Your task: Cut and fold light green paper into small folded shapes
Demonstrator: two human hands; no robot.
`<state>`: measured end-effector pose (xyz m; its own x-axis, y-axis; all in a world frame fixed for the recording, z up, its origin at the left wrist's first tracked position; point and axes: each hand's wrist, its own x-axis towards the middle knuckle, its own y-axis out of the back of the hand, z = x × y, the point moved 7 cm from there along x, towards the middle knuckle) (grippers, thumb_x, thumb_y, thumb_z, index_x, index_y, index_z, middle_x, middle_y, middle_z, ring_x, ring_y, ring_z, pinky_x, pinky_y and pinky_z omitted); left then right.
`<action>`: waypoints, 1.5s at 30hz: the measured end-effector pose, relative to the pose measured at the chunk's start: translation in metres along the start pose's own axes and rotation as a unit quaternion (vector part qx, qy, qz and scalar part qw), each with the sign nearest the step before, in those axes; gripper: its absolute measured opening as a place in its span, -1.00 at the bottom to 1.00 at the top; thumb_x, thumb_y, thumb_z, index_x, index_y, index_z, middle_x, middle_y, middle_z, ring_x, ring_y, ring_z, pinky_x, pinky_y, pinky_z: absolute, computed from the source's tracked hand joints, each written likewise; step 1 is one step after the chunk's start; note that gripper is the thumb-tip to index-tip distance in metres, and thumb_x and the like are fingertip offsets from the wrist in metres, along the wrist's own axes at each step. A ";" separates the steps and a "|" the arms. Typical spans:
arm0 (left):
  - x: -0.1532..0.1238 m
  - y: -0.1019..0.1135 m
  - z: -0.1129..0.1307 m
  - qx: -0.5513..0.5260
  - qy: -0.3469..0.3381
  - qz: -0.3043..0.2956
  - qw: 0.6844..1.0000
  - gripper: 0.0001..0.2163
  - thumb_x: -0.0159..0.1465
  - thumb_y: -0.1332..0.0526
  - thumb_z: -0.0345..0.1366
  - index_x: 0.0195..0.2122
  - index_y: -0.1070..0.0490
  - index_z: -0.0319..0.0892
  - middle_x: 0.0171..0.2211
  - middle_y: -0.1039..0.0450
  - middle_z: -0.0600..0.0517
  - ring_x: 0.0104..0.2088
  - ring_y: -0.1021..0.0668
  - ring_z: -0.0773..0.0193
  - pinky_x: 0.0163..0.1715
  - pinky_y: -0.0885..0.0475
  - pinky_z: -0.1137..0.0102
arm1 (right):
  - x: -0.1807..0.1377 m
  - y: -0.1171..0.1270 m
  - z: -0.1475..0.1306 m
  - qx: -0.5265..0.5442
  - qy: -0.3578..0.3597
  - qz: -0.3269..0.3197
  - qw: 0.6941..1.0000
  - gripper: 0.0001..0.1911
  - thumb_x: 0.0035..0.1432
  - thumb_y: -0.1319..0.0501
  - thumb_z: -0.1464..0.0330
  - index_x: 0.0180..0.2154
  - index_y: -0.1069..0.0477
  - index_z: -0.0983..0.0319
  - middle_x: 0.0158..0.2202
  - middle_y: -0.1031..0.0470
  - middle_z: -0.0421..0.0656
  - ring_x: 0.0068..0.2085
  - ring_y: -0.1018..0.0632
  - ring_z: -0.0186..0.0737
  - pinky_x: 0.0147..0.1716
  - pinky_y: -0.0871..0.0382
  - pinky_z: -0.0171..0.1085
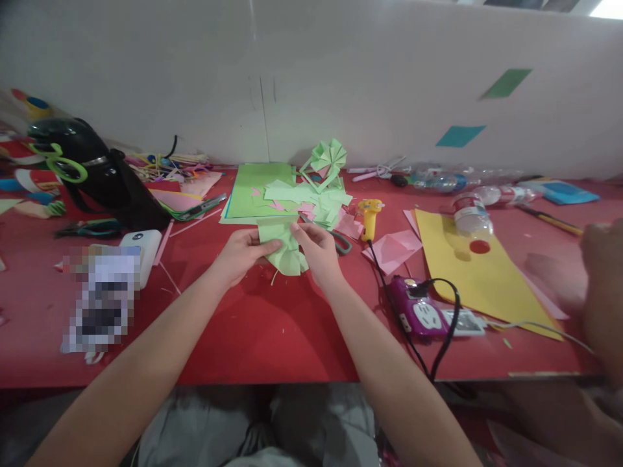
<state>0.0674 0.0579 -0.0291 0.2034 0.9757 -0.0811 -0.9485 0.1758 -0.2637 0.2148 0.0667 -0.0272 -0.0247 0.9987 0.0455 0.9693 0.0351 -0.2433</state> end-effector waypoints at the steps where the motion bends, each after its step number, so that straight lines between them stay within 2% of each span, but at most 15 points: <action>1: 0.000 0.001 0.000 0.006 -0.006 0.002 1.000 -0.56 -0.06 -0.54 -0.16 -0.18 -0.60 -0.26 -0.21 -0.64 -0.12 -0.29 -0.64 0.15 -0.23 -0.58 0.22 | -0.001 -0.003 0.000 -0.001 -0.007 -0.014 1.000 -0.68 -0.06 -0.45 0.10 -0.41 -0.52 0.19 -0.46 -0.49 -0.23 -0.46 -0.45 -0.33 -0.44 -0.35 -0.31; 4: 0.002 0.001 -0.001 0.025 -0.023 -0.005 0.999 -0.58 -0.03 -0.53 -0.15 -0.18 -0.61 -0.25 -0.24 -0.65 -0.11 -0.31 -0.65 0.13 -0.23 -0.58 0.21 | -0.005 -0.012 -0.002 -0.014 -0.021 -0.057 0.998 -0.64 -0.16 -0.51 0.15 -0.35 -0.54 0.20 -0.41 -0.56 -0.18 -0.39 -0.51 -0.26 -0.38 -0.38 -0.27; 7: 0.002 -0.001 0.000 0.036 -0.033 -0.014 0.999 -0.60 0.00 -0.51 -0.16 -0.17 -0.62 -0.24 -0.23 -0.65 -0.11 -0.26 -0.66 0.12 -0.15 -0.56 0.20 | -0.006 -0.014 -0.002 -0.025 -0.025 -0.058 0.998 -0.60 -0.18 -0.52 0.15 -0.30 -0.56 0.22 -0.36 -0.60 -0.14 -0.35 -0.55 -0.21 -0.31 -0.42 -0.23; 11: 0.000 -0.002 0.002 0.046 -0.037 -0.011 0.998 -0.60 0.01 -0.50 -0.17 -0.15 -0.62 -0.24 -0.21 -0.65 -0.12 -0.22 -0.65 0.09 -0.10 -0.54 0.17 | -0.006 -0.010 0.002 -0.028 -0.016 -0.042 0.999 -0.64 -0.13 -0.49 0.11 -0.37 -0.57 0.23 -0.38 -0.58 -0.14 -0.40 -0.52 -0.24 -0.33 -0.41 -0.21; 17: 0.001 -0.003 0.000 0.033 -0.023 -0.017 0.999 -0.65 0.00 -0.51 -0.20 -0.21 -0.62 -0.26 -0.28 -0.66 -0.10 -0.28 -0.65 0.13 -0.14 -0.55 0.20 | 0.003 0.000 0.010 -0.012 -0.009 -0.015 1.000 -0.65 -0.03 -0.41 0.06 -0.49 -0.52 0.21 -0.52 -0.45 -0.22 -0.51 -0.40 -0.34 -0.48 -0.31 -0.28; 21: -0.001 -0.002 -0.001 0.026 -0.006 -0.017 1.000 -0.64 -0.03 -0.53 -0.19 -0.23 -0.62 -0.26 -0.25 -0.66 -0.12 -0.28 -0.65 0.12 -0.15 -0.55 0.18 | 0.015 0.021 0.001 0.002 0.037 0.052 0.998 -0.67 -0.04 -0.43 0.09 -0.53 -0.50 0.20 -0.54 -0.38 -0.25 -0.51 -0.35 -0.40 -0.49 -0.28 -0.33; 24: -0.001 0.000 0.001 0.023 -0.013 -0.012 1.000 -0.62 -0.03 -0.53 -0.19 -0.20 -0.62 -0.25 -0.21 -0.65 -0.12 -0.24 -0.65 0.12 -0.12 -0.54 0.19 | 0.018 0.032 -0.005 0.020 0.054 0.077 0.995 -0.66 -0.04 -0.44 0.05 -0.45 -0.53 0.19 -0.51 -0.38 -0.24 -0.51 -0.33 -0.41 -0.51 -0.25 -0.33; 27: -0.001 0.003 0.003 0.027 -0.019 0.003 0.999 -0.64 -0.02 -0.52 -0.19 -0.23 -0.62 -0.25 -0.22 -0.65 -0.12 -0.26 -0.65 0.13 -0.15 -0.55 0.22 | 0.015 0.023 -0.003 0.032 0.019 0.038 0.999 -0.64 0.01 -0.38 0.02 -0.45 -0.54 0.20 -0.48 -0.44 -0.20 -0.45 -0.41 -0.35 -0.45 -0.31 -0.30; 29: -0.001 0.004 0.002 0.035 -0.015 0.014 0.999 -0.64 -0.03 -0.52 -0.17 -0.24 -0.62 -0.26 -0.24 -0.65 -0.13 -0.30 -0.65 0.13 -0.21 -0.56 0.23 | 0.010 0.011 0.000 0.023 -0.010 -0.004 1.000 -0.69 -0.03 -0.41 0.09 -0.46 -0.53 0.20 -0.45 -0.47 -0.19 -0.41 -0.45 -0.32 -0.42 -0.34 -0.30; 32: -0.002 0.002 0.004 0.054 -0.022 0.016 0.998 -0.61 -0.02 -0.52 -0.16 -0.21 -0.61 -0.26 -0.25 -0.65 -0.12 -0.30 -0.65 0.13 -0.21 -0.56 0.22 | 0.003 -0.001 0.003 -0.023 -0.020 -0.040 0.999 -0.66 -0.08 -0.46 0.10 -0.50 -0.49 0.22 -0.54 -0.40 -0.25 -0.50 -0.37 -0.37 -0.50 -0.25 -0.32; 34: -0.002 -0.001 0.004 0.061 -0.024 -0.001 0.998 -0.61 -0.01 -0.51 -0.16 -0.19 -0.61 -0.25 -0.24 -0.65 -0.09 -0.27 -0.65 0.13 -0.17 -0.56 0.22 | 0.002 -0.001 0.003 -0.041 -0.007 -0.037 0.998 -0.60 -0.07 -0.45 0.05 -0.55 -0.45 0.23 -0.58 -0.35 -0.27 -0.55 -0.31 -0.40 -0.54 -0.20 -0.32; 37: -0.003 -0.003 0.002 0.057 -0.004 -0.022 0.998 -0.61 0.00 -0.51 -0.15 -0.18 -0.61 -0.23 -0.25 -0.65 -0.08 -0.26 -0.65 0.14 -0.17 -0.58 0.23 | 0.006 0.006 0.004 -0.037 0.020 -0.019 0.999 -0.58 -0.04 -0.43 0.02 -0.56 -0.44 0.22 -0.58 -0.34 -0.26 -0.53 -0.33 -0.38 -0.51 -0.24 -0.32; 42: 0.000 0.004 0.002 0.059 0.005 -0.005 0.998 -0.67 -0.01 -0.51 -0.12 -0.34 -0.59 -0.24 -0.34 -0.63 -0.07 -0.35 -0.64 0.20 -0.21 -0.59 0.25 | 0.012 0.016 0.005 -0.023 0.038 0.010 0.999 -0.62 -0.03 -0.44 0.05 -0.54 -0.45 0.20 -0.55 -0.37 -0.25 -0.53 -0.33 -0.38 -0.53 -0.24 -0.33; 45: 0.001 0.003 0.004 0.048 -0.002 -0.010 0.999 -0.65 -0.05 -0.53 -0.14 -0.33 -0.57 -0.26 -0.38 -0.62 -0.06 -0.34 -0.65 0.17 -0.21 -0.58 0.22 | 0.011 0.016 0.002 -0.010 0.026 0.027 0.999 -0.58 -0.06 -0.46 0.08 -0.60 -0.38 0.20 -0.61 -0.27 -0.30 -0.57 -0.27 -0.42 -0.58 -0.17 -0.35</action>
<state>0.0642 0.0602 -0.0265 0.2227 0.9721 -0.0736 -0.9631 0.2076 -0.1714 0.2295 0.0781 -0.0327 0.0407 0.9958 0.0826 0.9738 -0.0210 -0.2266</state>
